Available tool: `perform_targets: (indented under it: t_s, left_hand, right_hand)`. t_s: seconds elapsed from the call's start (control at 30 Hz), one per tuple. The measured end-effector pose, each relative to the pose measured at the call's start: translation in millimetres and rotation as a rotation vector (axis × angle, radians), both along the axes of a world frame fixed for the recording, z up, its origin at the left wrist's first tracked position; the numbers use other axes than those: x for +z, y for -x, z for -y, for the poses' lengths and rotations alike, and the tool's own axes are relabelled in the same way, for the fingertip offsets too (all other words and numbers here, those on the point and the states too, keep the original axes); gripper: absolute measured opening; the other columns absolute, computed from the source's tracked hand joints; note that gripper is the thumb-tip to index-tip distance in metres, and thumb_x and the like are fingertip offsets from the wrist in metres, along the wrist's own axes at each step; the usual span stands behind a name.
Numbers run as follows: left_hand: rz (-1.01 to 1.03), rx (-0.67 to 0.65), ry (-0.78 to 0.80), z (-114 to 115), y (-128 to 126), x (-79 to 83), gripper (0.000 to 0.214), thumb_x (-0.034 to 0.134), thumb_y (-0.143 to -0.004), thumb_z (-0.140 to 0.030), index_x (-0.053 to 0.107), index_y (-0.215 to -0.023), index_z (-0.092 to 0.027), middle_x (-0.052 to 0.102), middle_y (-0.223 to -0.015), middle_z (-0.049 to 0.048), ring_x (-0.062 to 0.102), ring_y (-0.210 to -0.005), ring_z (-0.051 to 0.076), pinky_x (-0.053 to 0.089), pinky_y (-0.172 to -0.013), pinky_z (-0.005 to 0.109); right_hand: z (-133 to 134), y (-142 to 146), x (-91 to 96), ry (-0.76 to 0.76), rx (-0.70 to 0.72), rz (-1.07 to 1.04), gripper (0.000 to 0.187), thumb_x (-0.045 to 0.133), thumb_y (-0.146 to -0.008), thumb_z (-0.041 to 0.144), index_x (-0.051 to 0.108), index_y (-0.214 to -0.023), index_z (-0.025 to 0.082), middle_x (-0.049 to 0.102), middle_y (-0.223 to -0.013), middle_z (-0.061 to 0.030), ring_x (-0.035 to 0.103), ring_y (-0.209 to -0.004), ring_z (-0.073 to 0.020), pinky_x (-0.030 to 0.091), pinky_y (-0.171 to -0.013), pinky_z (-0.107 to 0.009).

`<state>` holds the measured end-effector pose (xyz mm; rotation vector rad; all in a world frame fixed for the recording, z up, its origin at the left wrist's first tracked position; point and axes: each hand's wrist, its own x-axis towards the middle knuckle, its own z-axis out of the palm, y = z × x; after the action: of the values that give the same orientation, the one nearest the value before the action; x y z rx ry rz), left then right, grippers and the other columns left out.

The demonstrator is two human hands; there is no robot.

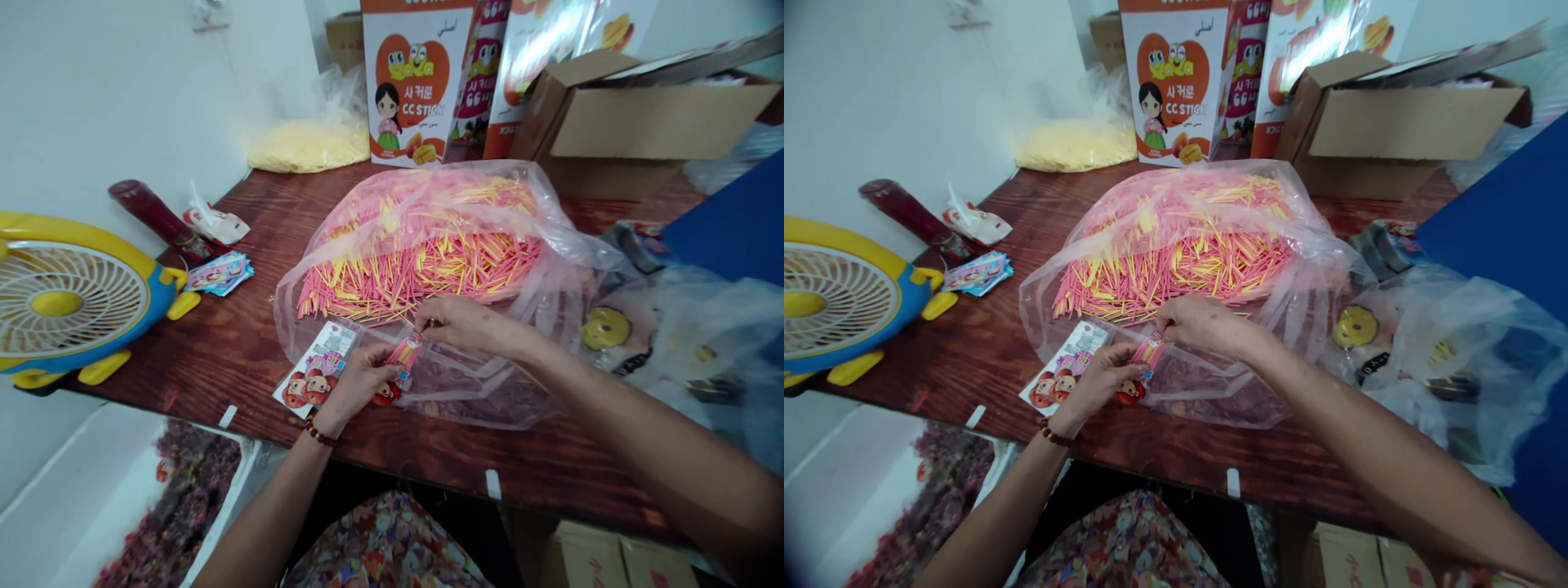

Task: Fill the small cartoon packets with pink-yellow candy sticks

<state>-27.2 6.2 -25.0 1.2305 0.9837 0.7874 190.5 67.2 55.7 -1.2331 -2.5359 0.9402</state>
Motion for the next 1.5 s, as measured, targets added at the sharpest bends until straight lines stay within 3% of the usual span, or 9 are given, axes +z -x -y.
perform_targets:
  t_s: [0.23, 0.5, 0.67, 0.83, 1.0, 1.1, 1.2, 1.37, 1.5]
  left_hand:
    - [0.063, 0.007, 0.138, -1.0, 2.9, -8.9, 0.026, 0.08, -0.067, -0.029, 0.074, -0.086, -0.013, 0.069, -0.078, 0.0005, 0.058, -0.067, 0.012, 0.045, -0.067, 0.024]
    - [0.126, 0.052, 0.221, -0.8, 0.5, -4.0, 0.033, 0.085, -0.062, -0.03, 0.075, -0.089, -0.013, 0.069, -0.074, -0.0004, 0.056, -0.06, 0.01, 0.043, -0.06, 0.022]
    - [0.151, 0.057, 0.239, 1.7, -2.5, -0.9, 0.034, 0.087, -0.06, -0.03, 0.074, -0.086, -0.013, 0.07, -0.072, -0.0003, 0.058, -0.064, 0.011, 0.045, -0.065, 0.022]
    - [0.148, 0.087, 0.23, 5.4, -2.9, 5.0, 0.028, 0.085, -0.065, -0.034, 0.073, -0.079, -0.013, 0.067, -0.068, -0.0011, 0.055, -0.059, 0.009, 0.042, -0.06, 0.021]
    - [0.114, 0.185, 0.187, 7.1, 6.0, 4.7, 0.029, 0.081, -0.07, -0.036, 0.075, -0.087, -0.013, 0.071, -0.077, 0.0021, 0.058, -0.064, 0.011, 0.045, -0.063, 0.023]
    - [0.062, 0.237, 0.136, 4.6, 9.1, 0.1, 0.029, 0.078, -0.072, -0.036, 0.075, -0.09, -0.014, 0.073, -0.083, 0.0038, 0.061, -0.071, 0.015, 0.048, -0.069, 0.026]
    - [-0.057, 0.179, 0.039, 0.6, 4.9, -5.3, 0.026, 0.073, -0.077, -0.036, 0.074, -0.091, -0.014, 0.074, -0.086, 0.0051, 0.064, -0.075, 0.018, 0.049, -0.072, 0.028]
    - [-0.482, 0.187, -0.373, 3.9, -4.2, -12.0, 0.039, 0.062, -0.088, -0.031, 0.062, -0.125, -0.02, 0.071, -0.11, 0.0101, 0.066, -0.095, 0.024, 0.051, -0.089, 0.039]
    - [-0.774, 0.256, -0.652, 16.6, -4.2, -20.4, 0.044, 0.055, -0.092, -0.027, 0.051, -0.136, -0.021, 0.064, -0.123, 0.0137, 0.06, -0.113, 0.029, 0.047, -0.099, 0.048]
  right_hand:
    - [-0.5, -2.6, -16.5, -0.013, 0.047, -0.206, 0.01, 0.054, -0.086, 0.018, 0.064, -0.081, 0.016, 0.062, -0.08, -0.0021, 0.052, -0.074, -0.0147, 0.038, -0.07, -0.026]
    - [3.5, -1.5, -21.9, -0.006, -0.176, -0.409, 0.009, 0.053, -0.086, 0.024, 0.059, -0.082, 0.018, 0.06, -0.077, -0.0004, 0.052, -0.07, -0.0137, 0.04, -0.067, -0.027]
    - [1.4, 6.2, -21.9, 0.284, -0.447, -0.858, 0.014, 0.061, -0.081, 0.032, 0.054, -0.079, 0.021, 0.061, -0.071, 0.0015, 0.059, -0.067, -0.0145, 0.047, -0.069, -0.03]
    - [-3.0, 12.0, -16.8, 0.544, -0.66, -1.217, 0.027, 0.072, -0.072, 0.034, 0.051, -0.085, 0.023, 0.058, -0.07, 0.0055, 0.055, -0.057, -0.0101, 0.044, -0.056, -0.024]
    - [7.9, 3.7, -27.7, 0.434, -0.612, -0.977, 0.03, 0.071, -0.076, 0.044, 0.058, -0.091, 0.02, 0.049, -0.064, 0.0077, 0.035, -0.047, -0.0057, 0.025, -0.044, -0.02]
    - [20.8, 2.0, -48.4, 0.427, -0.492, -0.731, 0.031, 0.068, -0.078, 0.047, 0.061, -0.087, 0.018, 0.049, -0.065, 0.0063, 0.038, -0.053, -0.0074, 0.029, -0.05, -0.021]
    - [26.8, 5.1, -70.5, 0.382, -0.408, -0.585, 0.027, 0.066, -0.079, 0.044, 0.06, -0.081, 0.018, 0.048, -0.066, 0.0057, 0.04, -0.059, -0.009, 0.031, -0.055, -0.022]
    - [18.5, 8.6, -87.2, 0.161, -0.379, -0.333, 0.025, 0.056, -0.084, 0.031, 0.05, -0.064, 0.019, 0.044, -0.061, 0.0049, 0.04, -0.06, -0.011, 0.029, -0.058, -0.024]
    - [14.3, 4.4, -87.6, 0.072, -0.397, -0.148, 0.01, 0.057, -0.085, 0.028, 0.06, -0.087, 0.019, 0.06, -0.074, -0.0002, 0.052, -0.068, -0.0154, 0.035, -0.063, -0.026]
